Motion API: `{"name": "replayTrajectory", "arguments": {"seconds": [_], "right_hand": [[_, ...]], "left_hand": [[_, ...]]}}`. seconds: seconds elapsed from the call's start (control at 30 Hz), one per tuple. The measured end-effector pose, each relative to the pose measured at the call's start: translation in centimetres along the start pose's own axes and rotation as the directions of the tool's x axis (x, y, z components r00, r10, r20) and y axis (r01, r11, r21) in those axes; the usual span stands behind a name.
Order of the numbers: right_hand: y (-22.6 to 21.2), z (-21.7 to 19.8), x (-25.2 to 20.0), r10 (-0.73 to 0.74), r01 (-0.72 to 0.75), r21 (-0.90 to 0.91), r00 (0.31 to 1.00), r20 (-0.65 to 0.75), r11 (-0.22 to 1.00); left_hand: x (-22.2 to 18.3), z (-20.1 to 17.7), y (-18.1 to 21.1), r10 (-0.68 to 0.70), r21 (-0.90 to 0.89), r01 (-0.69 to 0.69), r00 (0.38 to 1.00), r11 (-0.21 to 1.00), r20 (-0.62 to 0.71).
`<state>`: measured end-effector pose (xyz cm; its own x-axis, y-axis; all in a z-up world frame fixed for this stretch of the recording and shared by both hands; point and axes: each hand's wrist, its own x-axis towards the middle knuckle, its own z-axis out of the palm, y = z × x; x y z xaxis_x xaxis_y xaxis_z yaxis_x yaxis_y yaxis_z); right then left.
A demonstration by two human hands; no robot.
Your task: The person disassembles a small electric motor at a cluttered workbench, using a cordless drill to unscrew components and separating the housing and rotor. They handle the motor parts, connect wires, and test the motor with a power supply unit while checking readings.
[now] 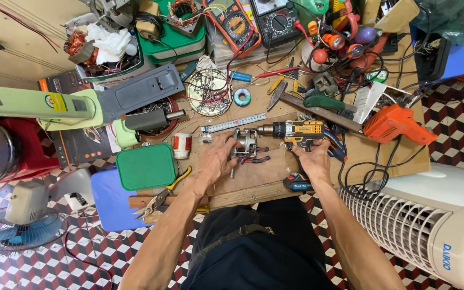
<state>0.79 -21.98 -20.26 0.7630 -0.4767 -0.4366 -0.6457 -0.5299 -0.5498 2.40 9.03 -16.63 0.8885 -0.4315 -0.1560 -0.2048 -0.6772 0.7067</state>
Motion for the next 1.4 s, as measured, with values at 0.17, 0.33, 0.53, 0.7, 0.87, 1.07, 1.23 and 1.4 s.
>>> {"name": "replayTrajectory", "arguments": {"seconds": [0.17, 0.33, 0.53, 0.7, 0.87, 1.07, 1.23, 1.4], "right_hand": [[1.7, 0.3, 0.8, 0.046, -0.079, 0.222, 0.987, 0.151, 0.972], [0.6, -0.9, 1.5, 0.116, -0.251, 0.333, 0.92, 0.375, 0.909], [0.0, -1.9, -0.4, 0.082, -0.309, 0.528, 0.909, 0.408, 0.791], [-0.6, -6.7, -4.6, -0.136, -0.049, 0.648, 0.963, 0.233, 0.76], [1.4, -13.9, -8.3, -0.091, -0.1, 0.609, 0.957, 0.274, 0.787], [1.3, -13.0, -8.9, -0.113, -0.289, 0.666, 0.864, 0.491, 0.688], [1.3, -10.7, -9.4, -0.133, -0.295, 0.659, 0.845, 0.518, 0.692], [1.1, -10.1, -9.7, -0.106, -0.333, 0.643, 0.832, 0.544, 0.69]], "left_hand": [[0.1, 0.7, -0.8, 0.039, -0.001, -0.039, 0.999, 0.999, -0.005], [0.0, 1.2, -1.0, 0.017, 0.039, -0.017, 1.0, 0.999, -0.024], [-0.1, 1.1, -0.9, 0.039, 0.056, -0.036, 0.997, 0.998, -0.061], [-0.2, 1.0, -1.5, 0.056, 0.094, -0.053, 0.998, 0.994, -0.031], [-0.5, 0.3, -1.4, 0.153, 0.156, -0.147, 0.988, 0.977, -0.026], [0.1, 0.2, -1.5, 0.162, 0.166, -0.16, 0.987, 0.973, -0.002], [0.3, 0.0, -1.5, 0.185, 0.161, -0.181, 0.983, 0.97, -0.012], [0.4, -0.3, -1.3, 0.191, 0.148, -0.189, 0.981, 0.971, -0.004]]}}
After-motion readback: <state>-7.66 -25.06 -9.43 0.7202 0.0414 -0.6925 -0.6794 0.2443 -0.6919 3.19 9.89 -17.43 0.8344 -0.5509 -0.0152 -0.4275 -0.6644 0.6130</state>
